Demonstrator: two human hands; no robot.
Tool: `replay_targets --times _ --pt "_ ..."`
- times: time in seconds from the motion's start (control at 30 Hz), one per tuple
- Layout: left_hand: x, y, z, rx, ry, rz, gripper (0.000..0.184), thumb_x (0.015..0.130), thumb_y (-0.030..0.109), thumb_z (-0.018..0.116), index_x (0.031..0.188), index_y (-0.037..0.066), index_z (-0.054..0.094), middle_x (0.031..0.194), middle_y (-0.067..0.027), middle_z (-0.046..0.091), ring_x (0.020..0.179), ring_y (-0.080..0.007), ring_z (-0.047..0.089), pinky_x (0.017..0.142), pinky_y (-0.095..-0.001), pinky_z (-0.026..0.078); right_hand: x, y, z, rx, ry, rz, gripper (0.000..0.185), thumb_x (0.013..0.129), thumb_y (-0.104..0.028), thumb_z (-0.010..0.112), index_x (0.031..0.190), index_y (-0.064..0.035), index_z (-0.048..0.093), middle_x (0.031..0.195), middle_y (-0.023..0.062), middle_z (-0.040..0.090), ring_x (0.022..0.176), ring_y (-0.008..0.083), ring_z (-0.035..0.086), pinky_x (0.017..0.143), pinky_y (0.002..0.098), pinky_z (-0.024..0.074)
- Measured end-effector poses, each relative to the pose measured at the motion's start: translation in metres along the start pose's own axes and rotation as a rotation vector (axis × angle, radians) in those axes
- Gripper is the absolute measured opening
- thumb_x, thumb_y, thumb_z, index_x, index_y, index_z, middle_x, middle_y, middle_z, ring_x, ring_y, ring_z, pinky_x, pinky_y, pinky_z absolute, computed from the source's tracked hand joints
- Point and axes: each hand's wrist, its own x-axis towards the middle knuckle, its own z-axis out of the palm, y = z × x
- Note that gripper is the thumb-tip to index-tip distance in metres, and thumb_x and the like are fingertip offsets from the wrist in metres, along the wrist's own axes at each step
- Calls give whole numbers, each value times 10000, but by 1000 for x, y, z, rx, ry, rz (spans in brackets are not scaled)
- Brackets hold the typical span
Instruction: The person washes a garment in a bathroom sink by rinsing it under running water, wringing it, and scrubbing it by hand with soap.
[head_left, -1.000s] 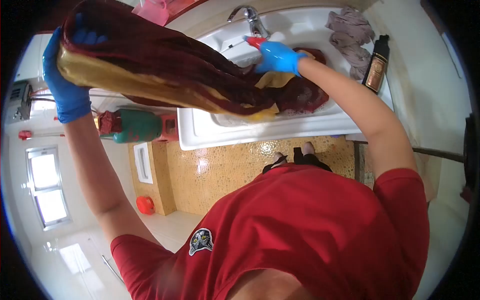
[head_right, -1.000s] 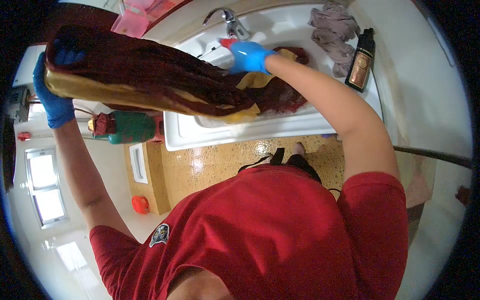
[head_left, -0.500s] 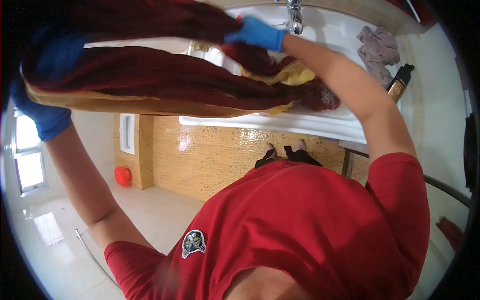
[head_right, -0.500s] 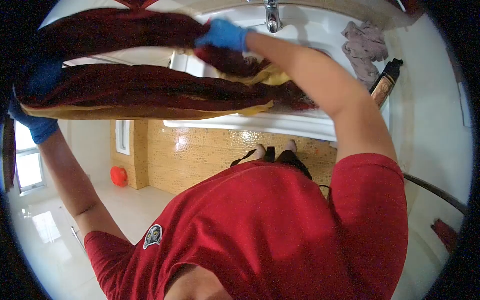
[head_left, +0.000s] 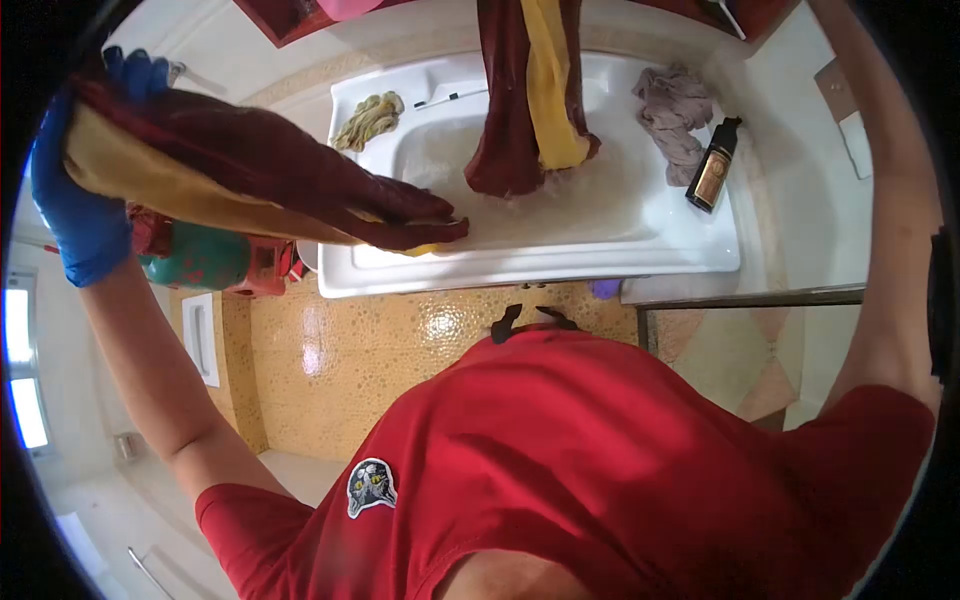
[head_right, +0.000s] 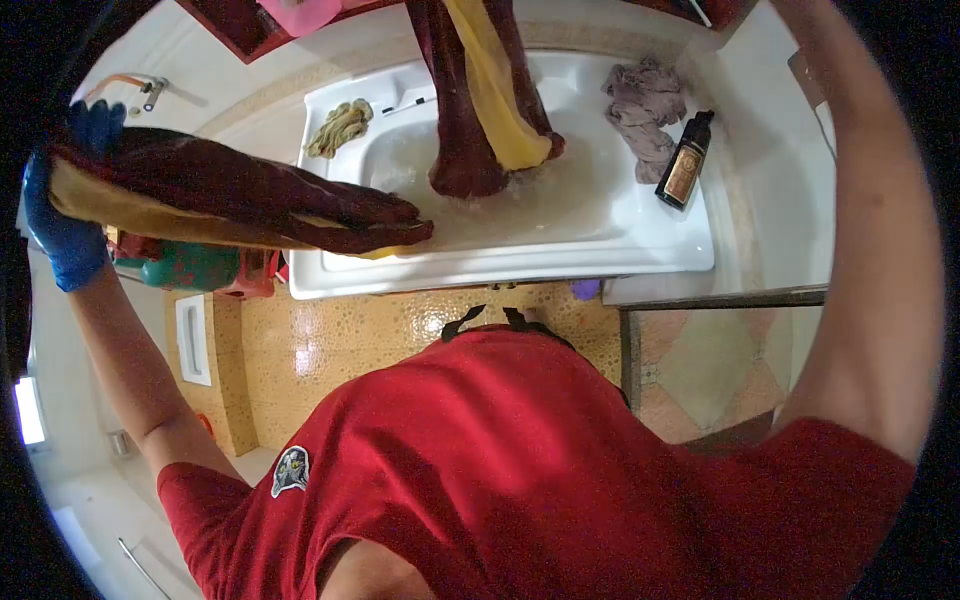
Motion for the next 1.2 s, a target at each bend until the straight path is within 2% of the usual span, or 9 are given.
replay_targets --times 0.03,0.13,0.23,0.33,0.43,0.53,0.63,0.73,1.2 --pt "-4 4 9 -32 71 -69 550 934 303 345 1299 -108 346 1274 -283 442 1198 -391 439 1067 -503 272 -4 -12 -14 -20 23 -10 257 832 -194 577 997 -4 626 917 103 664 832 198 625 773 330 486" --pt "77 -13 -63 -560 -1192 -323 578 939 334 332 1329 -92 306 1315 -277 400 1239 -395 390 1077 -500 256 -23 -37 -54 -83 99 -22 257 830 -189 578 1003 -4 621 924 104 662 836 198 624 775 330 486" --pt "61 -12 -50 -569 -1223 -278 584 945 353 312 1336 -80 302 1325 -267 391 1259 -387 368 1081 -488 255 -42 -43 -87 -133 154 -11 257 829 -184 579 1009 -4 617 931 104 659 839 198 623 777 329 486" --pt "2 -3 -1 145 -89 27 806 876 567 299 1384 -55 239 1408 -266 289 1315 -391 284 1113 -484 179 -62 -29 -114 -178 190 20 258 828 -179 579 1015 -5 613 939 105 657 842 198 622 779 329 487" --pt "60 -21 -89 -535 -1023 -252 571 945 346 310 1327 -79 319 1307 -254 422 1237 -382 400 1076 -475 273 -79 -4 -133 -227 202 66 259 827 -174 580 1021 -5 609 946 105 655 846 198 621 781 328 487" --pt "-1 -9 -21 52 -10 -104 539 932 313 365 1312 -69 353 1279 -241 460 1204 -368 441 1065 -448 301 -92 34 -137 -274 174 117 261 826 -169 581 1027 -5 605 953 106 652 849 198 620 783 328 487" --pt "13 -23 -63 3 -299 -197 489 902 239 458 1292 -49 396 1246 -204 502 1168 -324 484 1042 -405 340 -100 78 -127 -319 101 166 263 825 -165 581 1033 -5 601 960 107 650 852 197 619 785 327 487" --pt "-1 -44 -56 128 -54 -245 519 882 238 478 1314 -33 379 1306 -200 459 1214 -306 443 1068 -390 290 -106 127 -101 -369 -18 198 265 824 -160 582 1038 -5 596 967 107 648 856 197 618 787 326 487" --pt "-75 -169 -86 341 -502 -487 543 757 78 686 1251 17 467 1191 -96 552 1068 -177 542 918 -325 444 -95 282 66 -557 -593 204 280 819 -137 585 1066 -5 577 1001 110 636 871 196 614 796 324 487"
